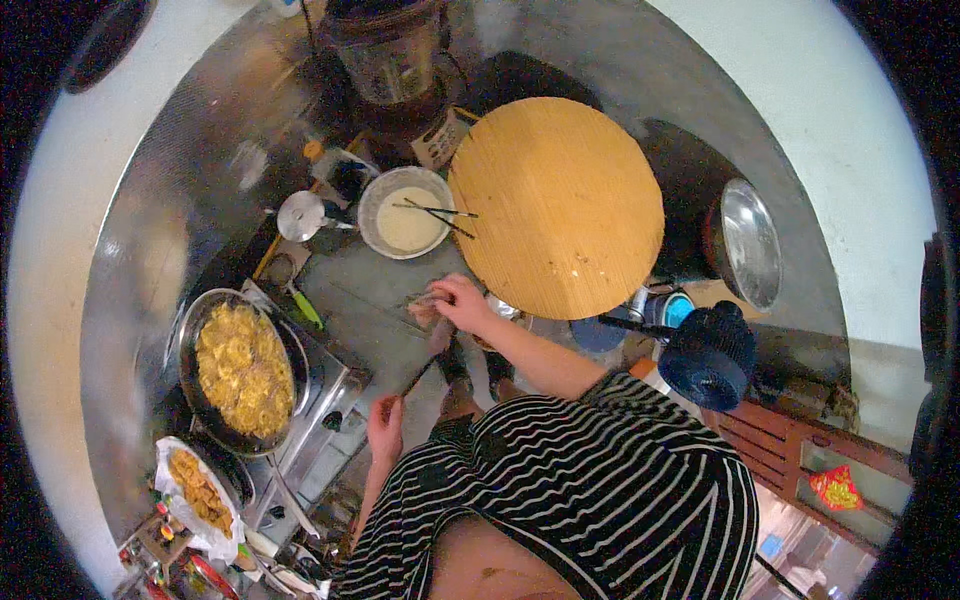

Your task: The person fries round food items in a pan of hot oil, using tongs to turn and remove them. They also wipe a large round bamboo mat with a cloth and place it on a stool.

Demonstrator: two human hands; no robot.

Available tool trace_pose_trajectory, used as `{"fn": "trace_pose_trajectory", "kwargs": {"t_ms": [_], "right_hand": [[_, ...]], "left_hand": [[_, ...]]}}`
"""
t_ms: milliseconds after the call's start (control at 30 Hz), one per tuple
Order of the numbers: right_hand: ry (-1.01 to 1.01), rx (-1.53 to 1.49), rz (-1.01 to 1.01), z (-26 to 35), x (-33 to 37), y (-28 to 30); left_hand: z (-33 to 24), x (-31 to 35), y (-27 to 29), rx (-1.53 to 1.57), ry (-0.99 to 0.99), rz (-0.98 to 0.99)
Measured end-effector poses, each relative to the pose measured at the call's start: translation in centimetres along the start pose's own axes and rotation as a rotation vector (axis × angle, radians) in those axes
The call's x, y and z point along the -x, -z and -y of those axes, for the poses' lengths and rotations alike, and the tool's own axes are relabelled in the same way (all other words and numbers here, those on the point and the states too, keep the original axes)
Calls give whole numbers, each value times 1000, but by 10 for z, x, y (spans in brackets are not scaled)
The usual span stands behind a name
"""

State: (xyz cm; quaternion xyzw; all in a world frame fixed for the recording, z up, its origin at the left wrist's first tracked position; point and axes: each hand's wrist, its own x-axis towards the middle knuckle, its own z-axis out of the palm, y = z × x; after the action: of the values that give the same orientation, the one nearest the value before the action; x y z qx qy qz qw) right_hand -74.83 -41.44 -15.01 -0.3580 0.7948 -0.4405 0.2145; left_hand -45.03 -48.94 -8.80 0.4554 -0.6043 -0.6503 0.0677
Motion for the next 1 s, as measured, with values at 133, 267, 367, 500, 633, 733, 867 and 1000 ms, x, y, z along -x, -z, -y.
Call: {"fn": "trace_pose_trajectory", "kwargs": {"t_ms": [133,267,367,500,633,733,867,1000], "right_hand": [[-367,-924,-158,-12,55,78],[-609,-1311,-236,-36,79,136],[-680,-1546,-365,-40,78,150],[-375,-1750,-327,-77,77,189],[-567,-1266,-322,-54,1,240],[-554,-941,-133,-49,-91,243],[-401,-618,-292,-128,-195,188],[205,578,-363,-149,-208,135]], "left_hand": [[-36,-61,-57,-328,-172,161],[-52,-117,-125,-694,-514,245],[-59,-150,-166,-741,-610,275],[-70,-173,-204,-791,-681,307],[-43,-202,-221,-899,-771,159],[-35,-220,-228,-970,-763,58],[-26,-237,-239,-1057,-788,45],[-26,-232,-232,-1105,-733,40]]}}
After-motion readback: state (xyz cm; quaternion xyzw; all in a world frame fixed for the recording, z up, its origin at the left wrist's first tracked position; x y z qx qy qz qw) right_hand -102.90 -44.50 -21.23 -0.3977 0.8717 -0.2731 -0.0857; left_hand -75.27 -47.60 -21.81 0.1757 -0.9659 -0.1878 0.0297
